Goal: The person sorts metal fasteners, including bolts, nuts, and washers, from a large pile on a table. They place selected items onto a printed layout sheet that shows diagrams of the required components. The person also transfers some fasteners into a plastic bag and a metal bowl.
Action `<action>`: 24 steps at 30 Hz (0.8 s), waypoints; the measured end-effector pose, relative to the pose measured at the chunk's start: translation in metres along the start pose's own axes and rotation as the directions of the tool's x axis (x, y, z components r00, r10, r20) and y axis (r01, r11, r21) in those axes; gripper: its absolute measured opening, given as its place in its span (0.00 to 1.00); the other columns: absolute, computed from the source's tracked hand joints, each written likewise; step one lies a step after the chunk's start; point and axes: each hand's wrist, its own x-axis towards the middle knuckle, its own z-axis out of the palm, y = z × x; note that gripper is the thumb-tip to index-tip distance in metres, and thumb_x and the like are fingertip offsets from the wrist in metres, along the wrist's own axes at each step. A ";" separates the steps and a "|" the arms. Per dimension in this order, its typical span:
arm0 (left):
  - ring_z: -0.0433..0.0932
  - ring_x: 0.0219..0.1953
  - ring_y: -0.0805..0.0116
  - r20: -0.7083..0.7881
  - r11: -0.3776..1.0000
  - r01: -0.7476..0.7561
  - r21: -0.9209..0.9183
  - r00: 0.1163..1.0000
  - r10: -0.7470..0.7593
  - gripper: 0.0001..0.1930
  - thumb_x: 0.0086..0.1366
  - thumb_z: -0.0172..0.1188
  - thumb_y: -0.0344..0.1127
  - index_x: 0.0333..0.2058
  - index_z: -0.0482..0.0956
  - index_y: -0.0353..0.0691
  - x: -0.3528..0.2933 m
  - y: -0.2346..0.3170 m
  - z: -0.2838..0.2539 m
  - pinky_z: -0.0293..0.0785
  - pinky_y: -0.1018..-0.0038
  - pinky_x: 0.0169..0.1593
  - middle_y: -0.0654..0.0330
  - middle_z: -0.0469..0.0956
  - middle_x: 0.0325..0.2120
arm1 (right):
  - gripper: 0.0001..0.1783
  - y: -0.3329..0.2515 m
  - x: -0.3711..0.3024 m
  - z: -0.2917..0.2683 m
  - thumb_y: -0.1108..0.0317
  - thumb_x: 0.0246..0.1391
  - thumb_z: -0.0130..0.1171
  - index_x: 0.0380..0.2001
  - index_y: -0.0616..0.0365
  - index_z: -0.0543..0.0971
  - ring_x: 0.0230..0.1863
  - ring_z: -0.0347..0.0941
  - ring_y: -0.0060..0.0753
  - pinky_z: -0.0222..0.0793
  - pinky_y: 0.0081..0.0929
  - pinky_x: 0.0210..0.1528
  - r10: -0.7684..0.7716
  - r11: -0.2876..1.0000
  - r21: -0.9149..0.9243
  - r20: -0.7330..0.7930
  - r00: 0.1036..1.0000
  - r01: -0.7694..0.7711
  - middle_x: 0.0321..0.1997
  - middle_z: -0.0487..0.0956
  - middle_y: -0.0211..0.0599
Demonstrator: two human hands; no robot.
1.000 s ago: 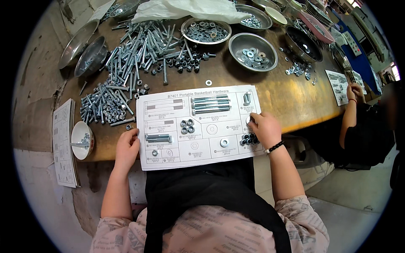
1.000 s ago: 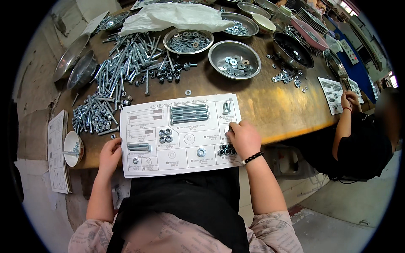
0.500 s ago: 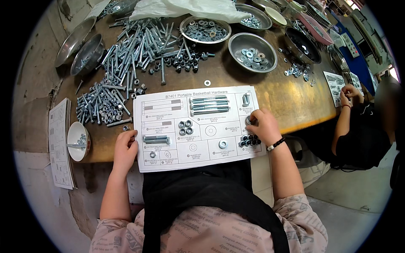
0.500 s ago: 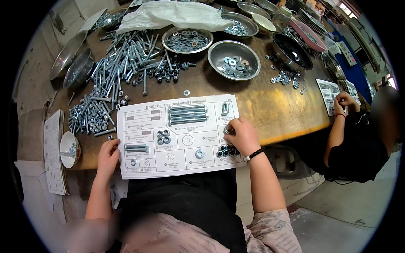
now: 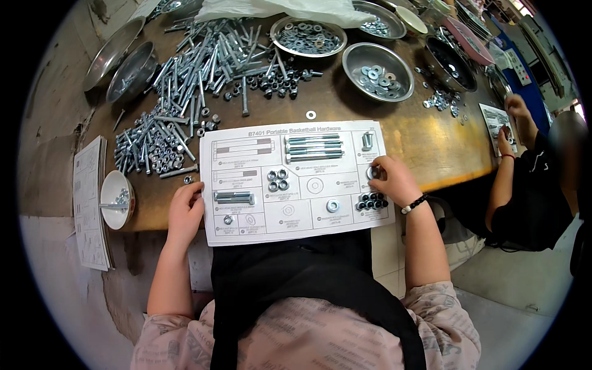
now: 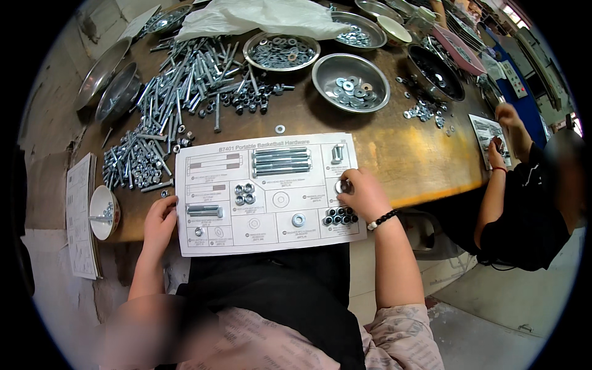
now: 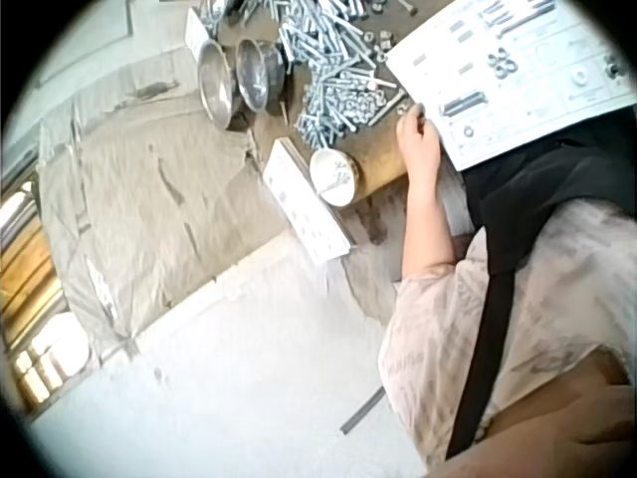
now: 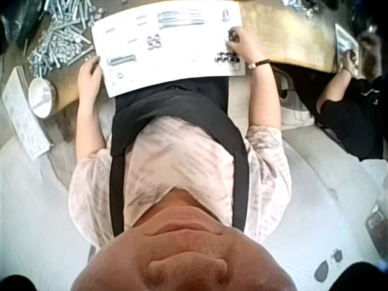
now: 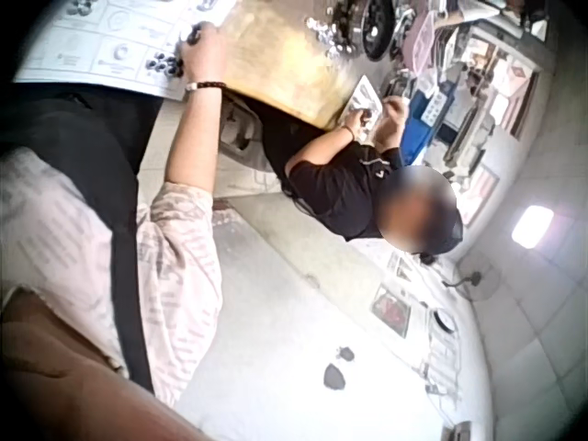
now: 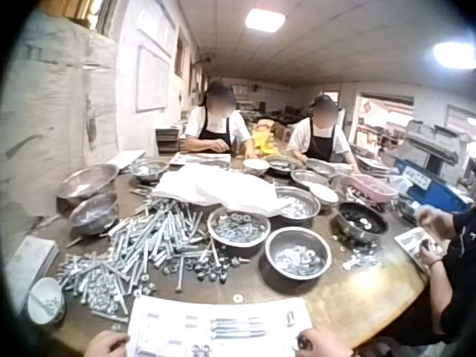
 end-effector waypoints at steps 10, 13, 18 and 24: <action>0.75 0.35 0.67 0.020 0.982 0.116 -0.148 0.993 -0.114 0.14 0.55 0.48 0.25 0.41 0.73 0.30 -0.002 -0.004 -0.003 0.70 0.76 0.40 0.54 0.74 0.35 | 0.10 0.048 -0.069 0.007 0.72 0.45 0.57 0.34 0.63 0.74 0.32 0.70 0.39 0.66 0.29 0.36 0.096 0.994 0.077 -0.342 0.935 -0.074 0.28 0.74 0.43; 0.74 0.37 0.68 0.028 0.994 0.086 -0.062 0.996 -0.084 0.15 0.55 0.48 0.25 0.42 0.72 0.29 -0.004 -0.004 -0.002 0.69 0.76 0.42 0.55 0.75 0.35 | 0.12 0.058 -0.092 0.020 0.72 0.48 0.54 0.37 0.64 0.74 0.36 0.70 0.43 0.65 0.32 0.40 0.021 0.997 0.081 -0.317 0.948 0.005 0.34 0.75 0.45; 0.72 0.41 0.70 0.068 0.968 0.183 -0.173 0.983 -0.173 0.16 0.55 0.48 0.25 0.43 0.71 0.29 0.001 0.006 -0.001 0.67 0.77 0.45 0.57 0.75 0.38 | 0.13 0.043 -0.101 0.033 0.74 0.48 0.53 0.39 0.64 0.73 0.36 0.70 0.38 0.65 0.28 0.39 0.057 0.981 0.195 -0.278 0.959 -0.002 0.33 0.73 0.43; 0.72 0.37 0.73 0.246 0.741 0.463 -0.486 0.886 -0.393 0.17 0.56 0.48 0.28 0.46 0.69 0.30 0.015 0.012 -0.012 0.68 0.81 0.38 0.57 0.75 0.37 | 0.12 0.055 -0.101 0.047 0.75 0.49 0.53 0.40 0.64 0.72 0.29 0.65 0.16 0.62 0.15 0.30 0.370 0.558 0.811 -0.055 0.927 -0.174 0.31 0.72 0.28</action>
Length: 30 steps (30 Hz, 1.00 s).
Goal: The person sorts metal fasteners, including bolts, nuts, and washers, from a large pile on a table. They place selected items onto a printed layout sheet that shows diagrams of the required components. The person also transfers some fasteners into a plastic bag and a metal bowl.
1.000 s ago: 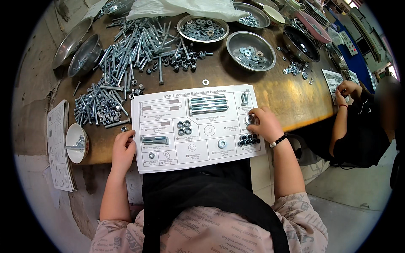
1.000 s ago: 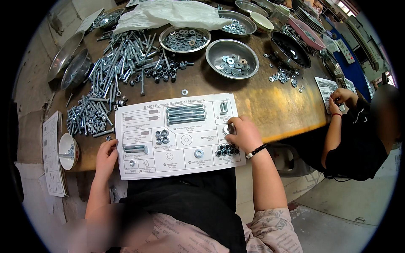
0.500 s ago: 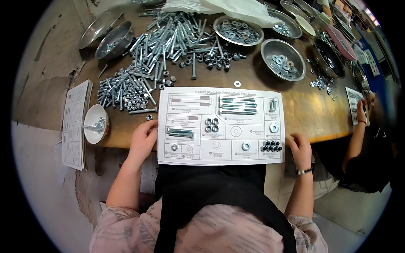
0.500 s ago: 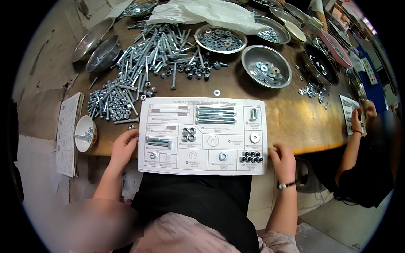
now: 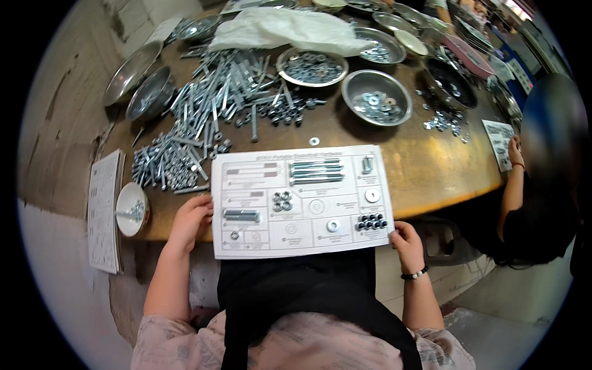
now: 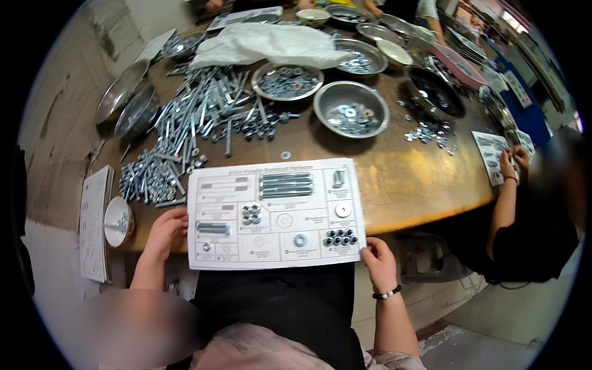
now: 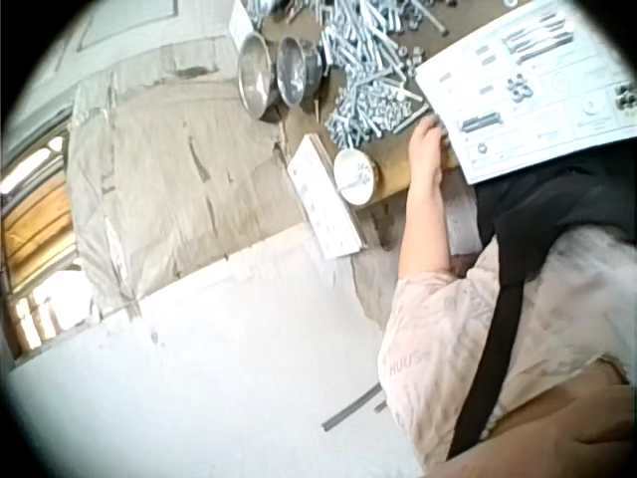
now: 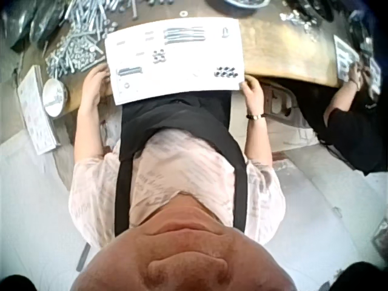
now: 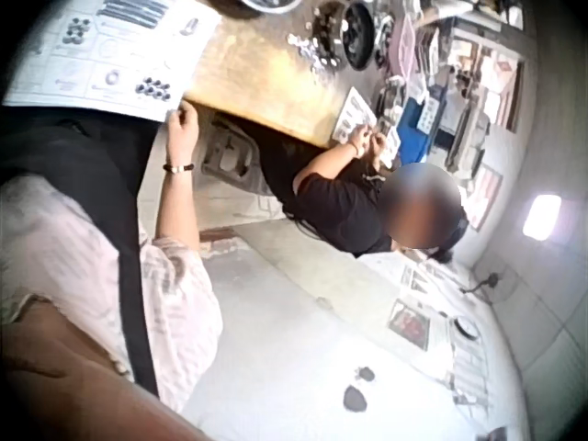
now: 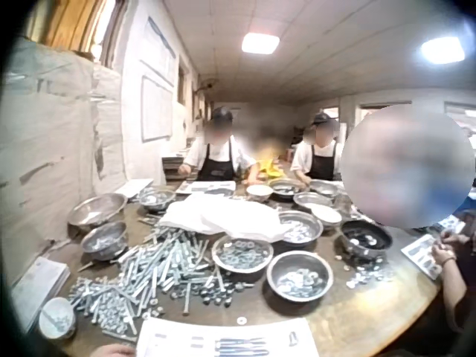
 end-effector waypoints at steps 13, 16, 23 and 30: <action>0.74 0.40 0.62 0.235 0.976 0.141 -0.164 0.967 -0.100 0.22 0.54 0.47 0.25 0.49 0.62 0.25 -0.003 0.022 0.084 0.74 0.72 0.43 0.47 0.70 0.42 | 0.14 0.021 0.020 -0.067 0.70 0.55 0.46 0.44 0.63 0.70 0.30 0.69 0.19 0.65 0.16 0.30 0.087 0.882 0.469 -0.244 0.966 0.039 0.35 0.75 0.32; 0.72 0.46 0.59 0.356 0.962 0.191 -0.196 0.928 -0.112 0.24 0.54 0.47 0.22 0.51 0.60 0.25 0.000 0.027 0.124 0.71 0.70 0.47 0.46 0.67 0.46 | 0.12 0.028 0.032 -0.098 0.69 0.57 0.44 0.43 0.59 0.70 0.27 0.68 0.20 0.64 0.18 0.26 0.104 0.846 0.519 -0.388 0.916 0.124 0.34 0.75 0.30; 0.69 0.48 0.63 0.530 0.961 0.238 -0.142 0.838 -0.129 0.22 0.56 0.47 0.21 0.51 0.62 0.27 0.005 0.042 0.223 0.71 0.73 0.49 0.51 0.66 0.47 | 0.13 0.052 0.064 -0.174 0.68 0.58 0.43 0.46 0.56 0.68 0.31 0.71 0.25 0.67 0.22 0.29 0.141 0.660 0.644 -0.613 0.777 0.388 0.37 0.75 0.31; 0.63 0.53 0.65 0.672 0.935 0.297 -0.196 0.735 -0.093 0.24 0.59 0.47 0.26 0.55 0.57 0.29 0.007 0.027 0.294 0.66 0.73 0.52 0.53 0.61 0.52 | 0.31 0.051 0.065 -0.158 0.68 0.55 0.49 0.60 0.55 0.51 0.42 0.69 0.29 0.65 0.25 0.42 0.167 0.564 0.663 -0.675 0.718 0.492 0.45 0.70 0.35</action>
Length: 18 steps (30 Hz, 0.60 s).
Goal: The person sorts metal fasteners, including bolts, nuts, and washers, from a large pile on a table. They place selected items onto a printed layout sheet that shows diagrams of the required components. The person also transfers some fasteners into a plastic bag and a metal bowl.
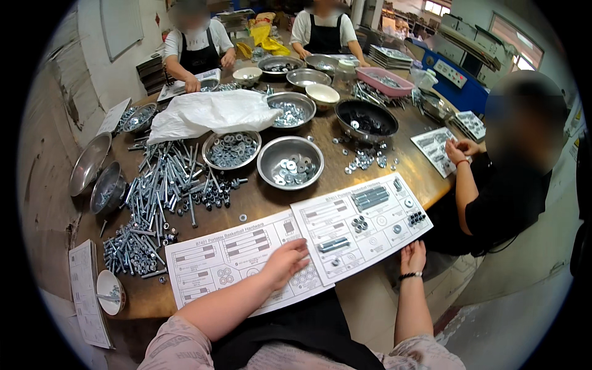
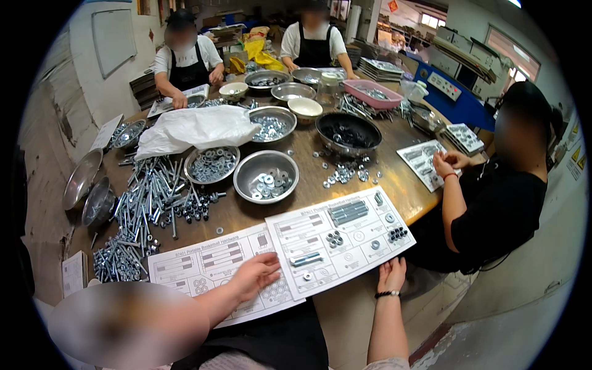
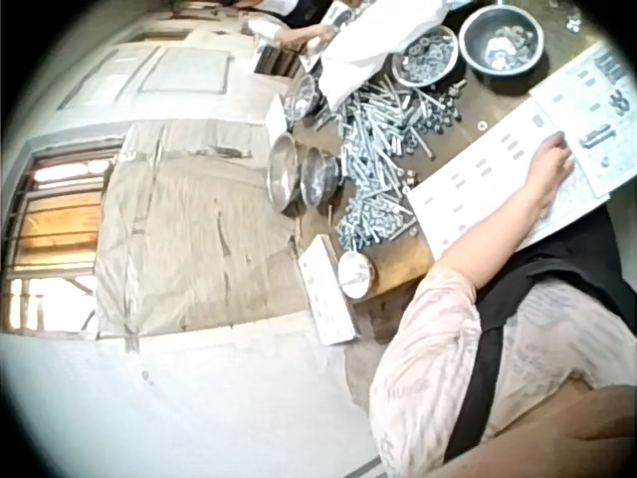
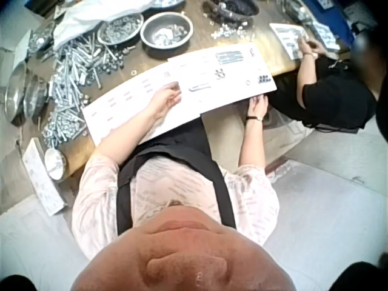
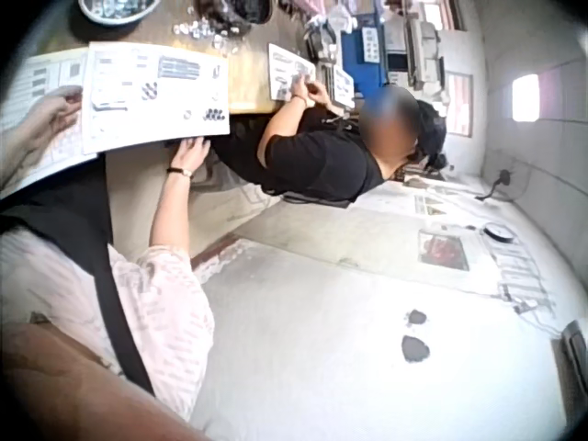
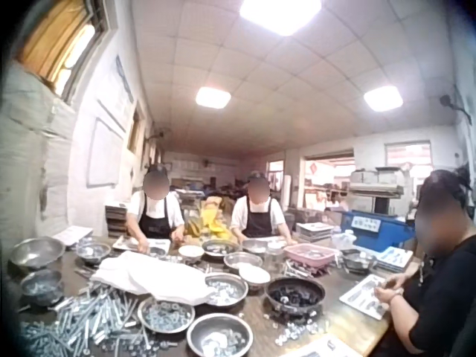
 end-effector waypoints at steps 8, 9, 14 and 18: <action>0.61 0.57 0.65 0.117 0.994 0.057 0.089 0.991 -0.067 0.26 0.58 0.46 0.25 0.57 0.54 0.32 0.023 -0.005 0.027 0.64 0.74 0.52 0.53 0.59 0.54 | 0.31 0.004 -0.043 0.002 0.70 0.52 0.49 0.59 0.57 0.54 0.36 0.63 0.20 0.61 0.17 0.37 -0.219 0.964 -0.192 -0.170 0.961 0.186 0.48 0.65 0.31; 0.60 0.57 0.65 0.111 0.991 0.062 0.122 0.991 -0.076 0.27 0.58 0.46 0.25 0.57 0.54 0.32 0.015 0.001 0.027 0.64 0.75 0.52 0.54 0.58 0.55 | 0.30 0.002 -0.045 0.006 0.72 0.51 0.48 0.58 0.59 0.55 0.36 0.63 0.18 0.60 0.15 0.36 -0.254 0.952 -0.218 -0.161 0.954 0.217 0.49 0.64 0.30; 0.70 0.45 0.72 0.238 0.866 -0.342 0.366 0.934 0.268 0.15 0.59 0.51 0.31 0.45 0.71 0.35 -0.039 0.052 0.010 0.64 0.78 0.49 0.60 0.72 0.41 | 0.25 -0.023 -0.074 0.035 0.74 0.56 0.43 0.57 0.60 0.56 0.40 0.61 0.18 0.58 0.14 0.38 -0.445 0.866 -0.298 -0.094 0.890 0.402 0.53 0.62 0.31; 0.65 0.25 0.73 0.284 0.779 -0.602 0.178 0.789 0.545 0.10 0.60 0.48 0.31 0.20 0.70 0.37 -0.098 0.109 0.003 0.62 0.77 0.33 0.60 0.69 0.22 | 0.23 -0.027 -0.096 0.059 0.72 0.57 0.43 0.56 0.60 0.57 0.46 0.61 0.20 0.57 0.17 0.45 -0.473 0.850 -0.234 0.060 0.879 0.473 0.55 0.61 0.31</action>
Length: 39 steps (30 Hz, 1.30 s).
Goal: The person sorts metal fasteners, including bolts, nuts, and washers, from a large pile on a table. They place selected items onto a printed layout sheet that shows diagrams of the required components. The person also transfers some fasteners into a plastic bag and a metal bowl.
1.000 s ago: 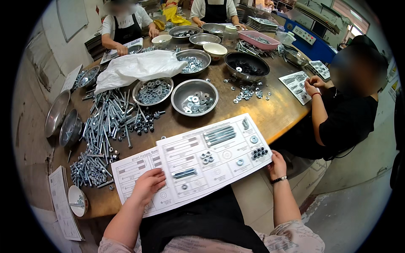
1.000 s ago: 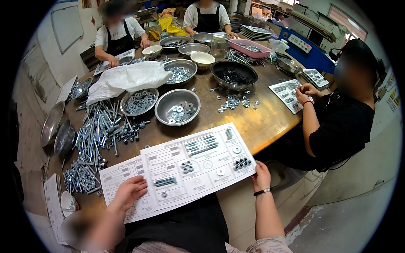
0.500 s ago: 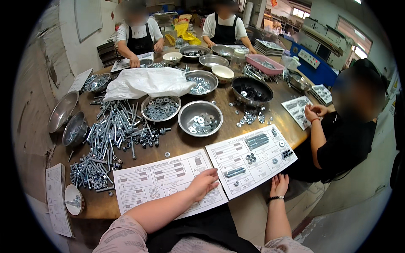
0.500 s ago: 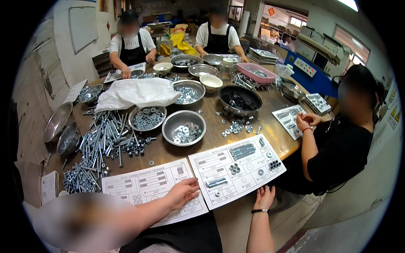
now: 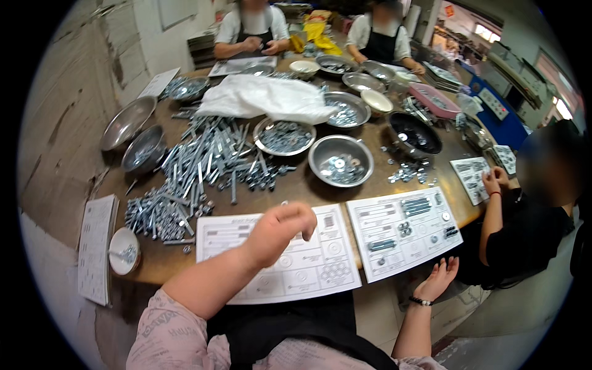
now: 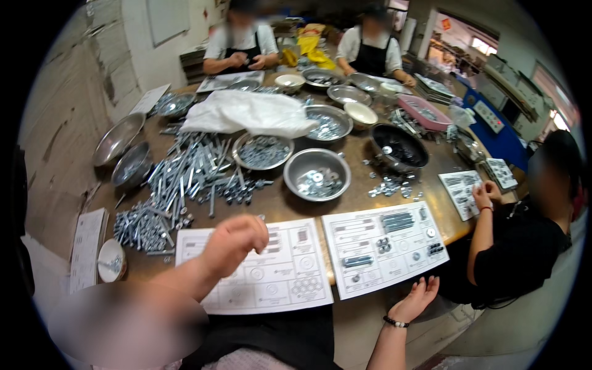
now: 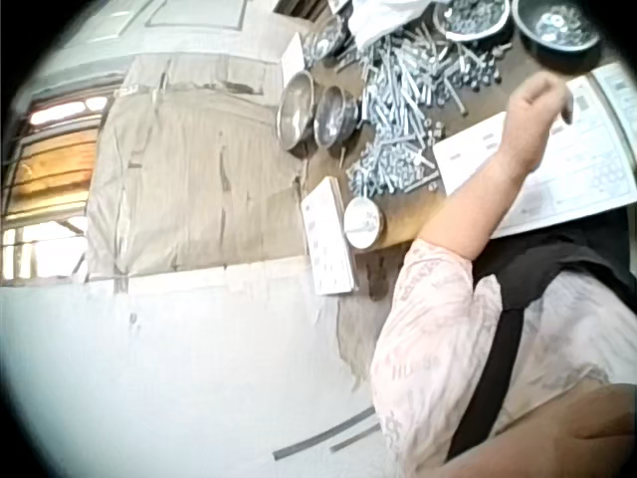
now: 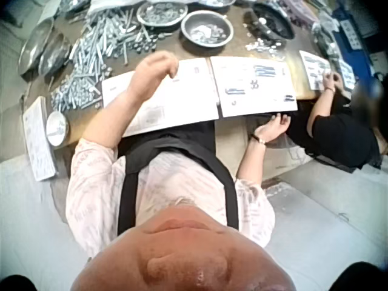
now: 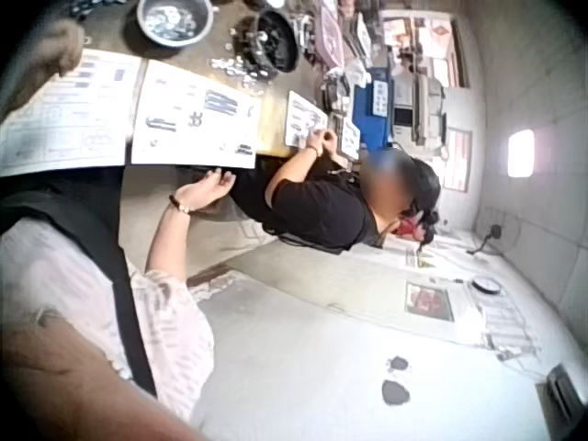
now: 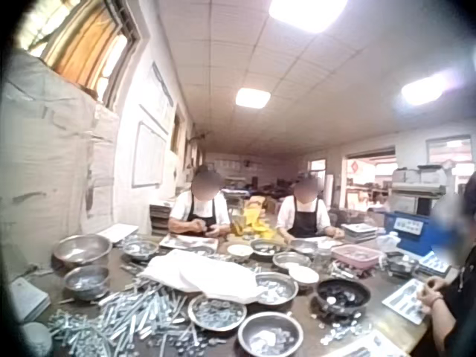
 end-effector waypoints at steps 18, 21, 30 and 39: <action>0.63 0.18 0.67 0.423 0.433 -0.862 -0.263 0.300 0.855 0.15 0.60 0.44 0.37 0.15 0.65 0.44 -0.160 0.120 0.033 0.66 0.63 0.34 0.64 0.66 0.14 | 0.19 0.009 -0.073 0.068 0.71 0.58 0.41 0.54 0.56 0.61 0.38 0.65 0.18 0.59 0.17 0.41 0.150 0.977 0.045 0.561 0.814 -0.210 0.51 0.66 0.31; 0.63 0.18 0.67 0.415 0.407 -0.871 -0.275 0.274 0.868 0.15 0.60 0.44 0.37 0.15 0.65 0.43 -0.167 0.114 0.028 0.66 0.64 0.34 0.63 0.67 0.15 | 0.20 0.015 -0.073 0.066 0.70 0.58 0.42 0.54 0.56 0.62 0.38 0.65 0.17 0.58 0.17 0.41 0.141 0.978 0.038 0.612 0.779 -0.206 0.51 0.66 0.31; 0.65 0.19 0.68 0.385 0.370 -0.894 -0.254 0.257 0.886 0.13 0.59 0.45 0.35 0.16 0.66 0.42 -0.177 0.100 0.011 0.66 0.66 0.33 0.63 0.68 0.16 | 0.20 0.015 -0.084 0.078 0.70 0.57 0.43 0.54 0.55 0.62 0.37 0.65 0.17 0.58 0.17 0.43 0.144 0.972 0.037 0.686 0.713 -0.232 0.50 0.67 0.30; 0.66 0.21 0.69 0.380 0.365 -0.896 -0.254 0.255 0.889 0.12 0.59 0.46 0.33 0.16 0.67 0.42 -0.180 0.094 0.003 0.66 0.69 0.32 0.62 0.69 0.17 | 0.19 0.015 -0.091 0.082 0.71 0.58 0.44 0.53 0.57 0.63 0.37 0.66 0.19 0.62 0.18 0.44 0.150 0.966 0.043 0.710 0.688 -0.255 0.51 0.66 0.36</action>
